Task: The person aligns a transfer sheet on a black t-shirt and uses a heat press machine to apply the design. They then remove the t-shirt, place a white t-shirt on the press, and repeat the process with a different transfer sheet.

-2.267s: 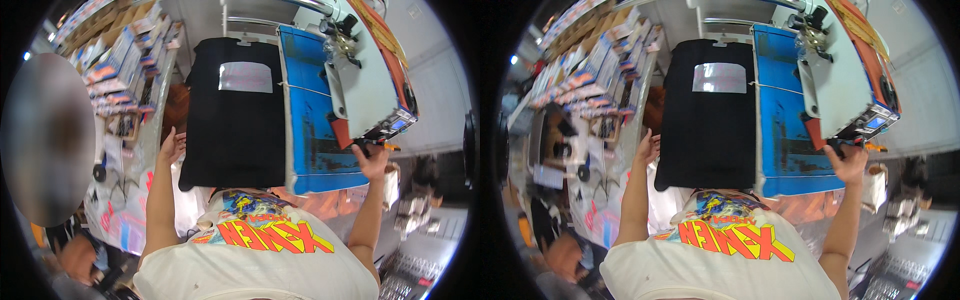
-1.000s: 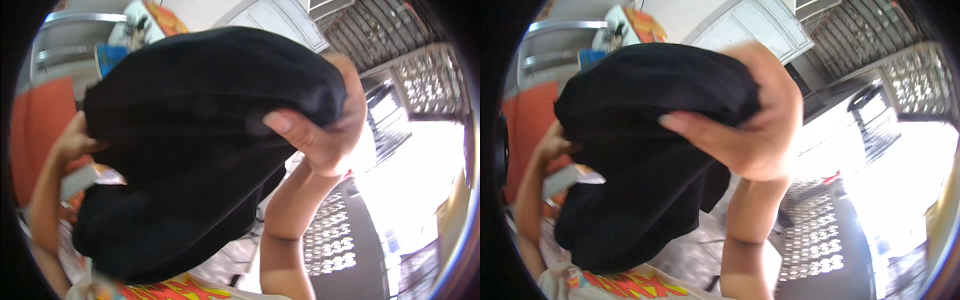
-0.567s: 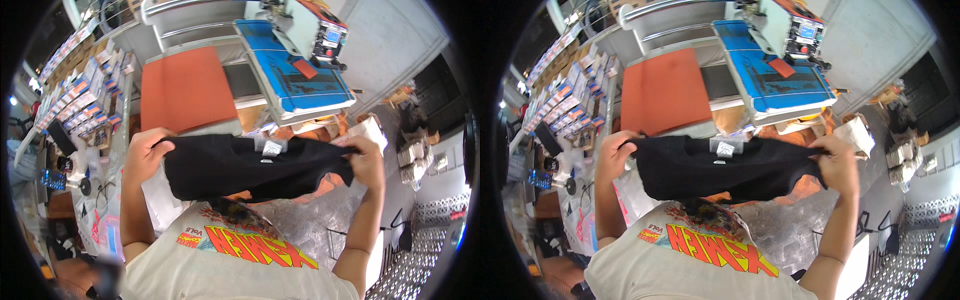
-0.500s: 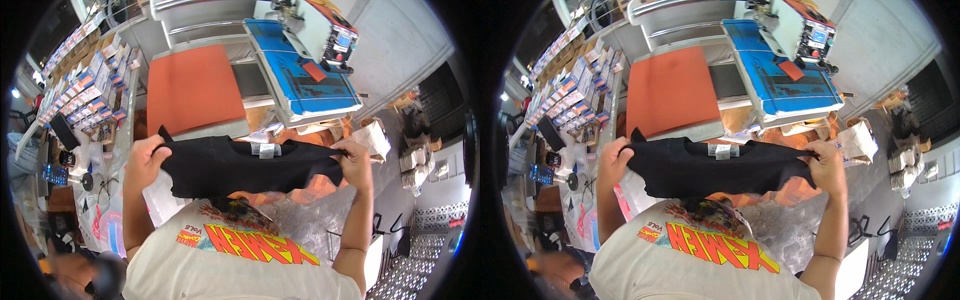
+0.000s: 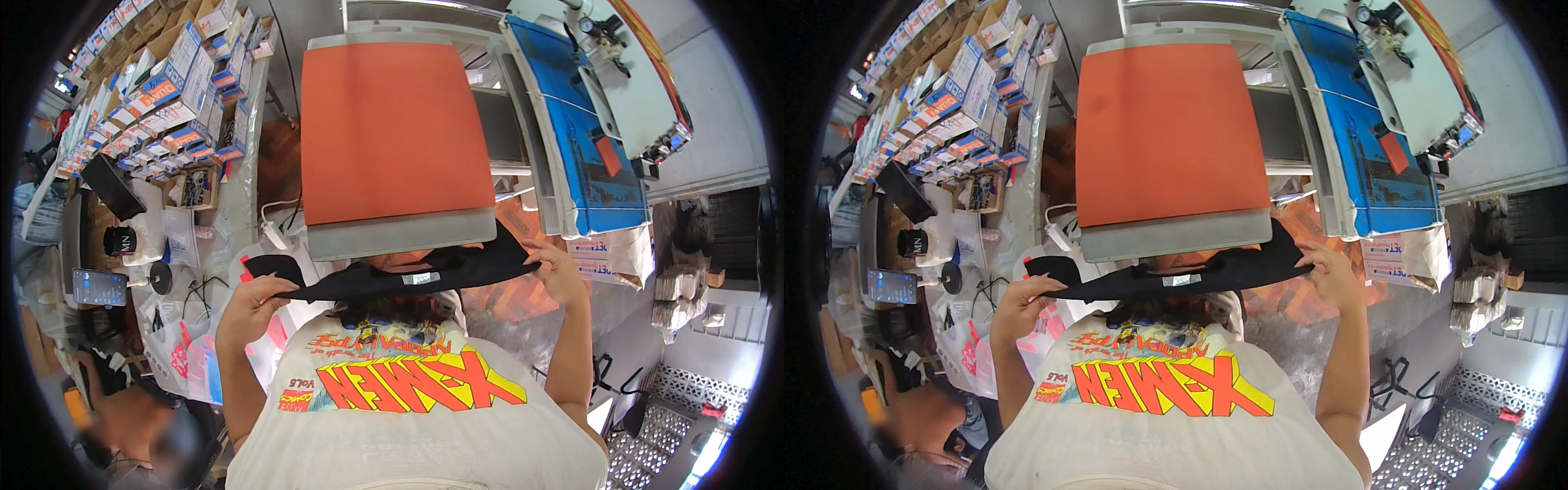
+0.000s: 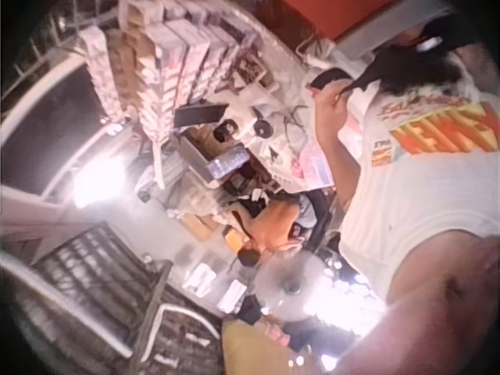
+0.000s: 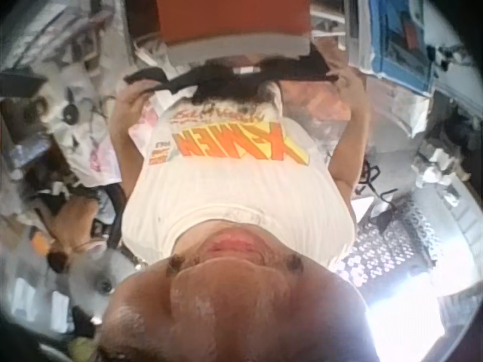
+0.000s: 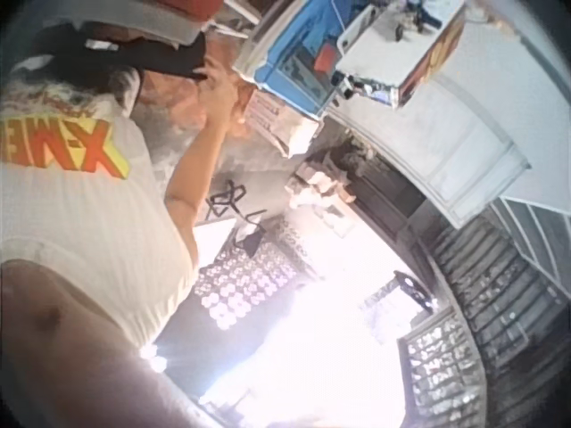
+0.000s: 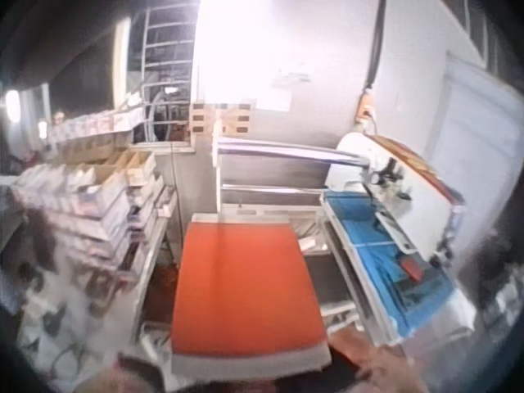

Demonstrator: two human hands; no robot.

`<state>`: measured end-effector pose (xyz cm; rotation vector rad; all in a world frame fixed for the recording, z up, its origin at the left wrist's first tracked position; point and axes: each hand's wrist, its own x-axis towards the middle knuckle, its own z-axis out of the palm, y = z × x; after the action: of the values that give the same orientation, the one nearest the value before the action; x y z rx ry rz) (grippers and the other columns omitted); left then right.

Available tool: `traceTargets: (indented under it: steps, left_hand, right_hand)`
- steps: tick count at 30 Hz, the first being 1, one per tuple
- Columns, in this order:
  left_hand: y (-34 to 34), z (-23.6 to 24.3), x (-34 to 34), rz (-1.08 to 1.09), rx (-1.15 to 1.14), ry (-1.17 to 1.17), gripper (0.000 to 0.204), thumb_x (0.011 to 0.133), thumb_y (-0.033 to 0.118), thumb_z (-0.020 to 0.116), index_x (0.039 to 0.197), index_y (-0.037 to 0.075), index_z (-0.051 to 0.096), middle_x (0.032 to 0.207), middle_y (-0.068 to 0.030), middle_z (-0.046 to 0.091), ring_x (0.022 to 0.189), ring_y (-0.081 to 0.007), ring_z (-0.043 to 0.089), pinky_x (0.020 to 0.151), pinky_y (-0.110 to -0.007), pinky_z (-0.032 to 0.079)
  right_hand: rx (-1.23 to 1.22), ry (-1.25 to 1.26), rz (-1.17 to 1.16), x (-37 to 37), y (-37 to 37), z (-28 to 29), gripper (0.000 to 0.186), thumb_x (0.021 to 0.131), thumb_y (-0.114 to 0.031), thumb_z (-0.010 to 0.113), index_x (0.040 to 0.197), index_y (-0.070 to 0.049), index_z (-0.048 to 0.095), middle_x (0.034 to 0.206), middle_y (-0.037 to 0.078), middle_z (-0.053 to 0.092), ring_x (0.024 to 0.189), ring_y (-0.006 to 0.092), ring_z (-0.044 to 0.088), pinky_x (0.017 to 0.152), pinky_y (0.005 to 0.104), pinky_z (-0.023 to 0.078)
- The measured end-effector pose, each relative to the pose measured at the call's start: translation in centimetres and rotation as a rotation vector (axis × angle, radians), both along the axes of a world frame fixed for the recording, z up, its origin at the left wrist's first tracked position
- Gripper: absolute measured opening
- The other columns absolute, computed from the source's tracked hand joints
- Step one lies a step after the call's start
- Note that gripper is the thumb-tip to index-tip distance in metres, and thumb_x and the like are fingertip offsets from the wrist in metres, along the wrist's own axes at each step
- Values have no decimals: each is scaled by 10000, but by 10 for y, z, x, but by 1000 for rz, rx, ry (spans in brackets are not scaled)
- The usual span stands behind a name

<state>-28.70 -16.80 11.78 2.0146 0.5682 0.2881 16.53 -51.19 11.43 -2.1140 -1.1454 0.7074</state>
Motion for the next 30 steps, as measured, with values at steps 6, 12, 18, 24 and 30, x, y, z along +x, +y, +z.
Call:
traceTargets:
  steps: [6,12,18,24,30]
  left_hand:
    - [39,59,-1,168,48,66,258,812,-103,615,1021,-6,732,833,-127,715,767,-229,690,728,-330,524]
    - [130,135,104,676,687,-108,212,868,185,813,935,5,724,839,-93,714,748,-148,656,746,-307,514]
    - [302,92,198,541,578,-51,468,857,422,821,745,-6,668,633,-41,590,609,-118,511,603,-318,440]
    - [389,-33,237,498,131,166,221,897,243,811,871,39,731,752,1,657,678,-103,601,630,-265,470]
    - [406,-95,278,824,-506,14,226,942,191,767,1033,6,675,891,-76,685,740,-206,711,623,-244,585]
  right_hand:
    - [-75,258,-112,28,37,81,277,789,120,588,1025,28,701,982,87,719,895,154,704,808,295,567]
    - [-40,-592,-164,86,177,199,244,852,-214,738,847,18,662,732,50,639,710,109,561,649,302,443]
    - [-21,-670,22,221,331,147,338,908,-334,741,1056,-31,753,919,190,734,863,320,696,810,397,525]
    - [-304,-619,-335,231,412,37,284,912,-292,766,1118,-96,773,1083,163,758,1051,345,718,930,445,561]
    - [-103,227,-777,251,465,-62,300,912,-346,759,1118,-129,777,1136,134,753,1123,335,699,975,439,551]
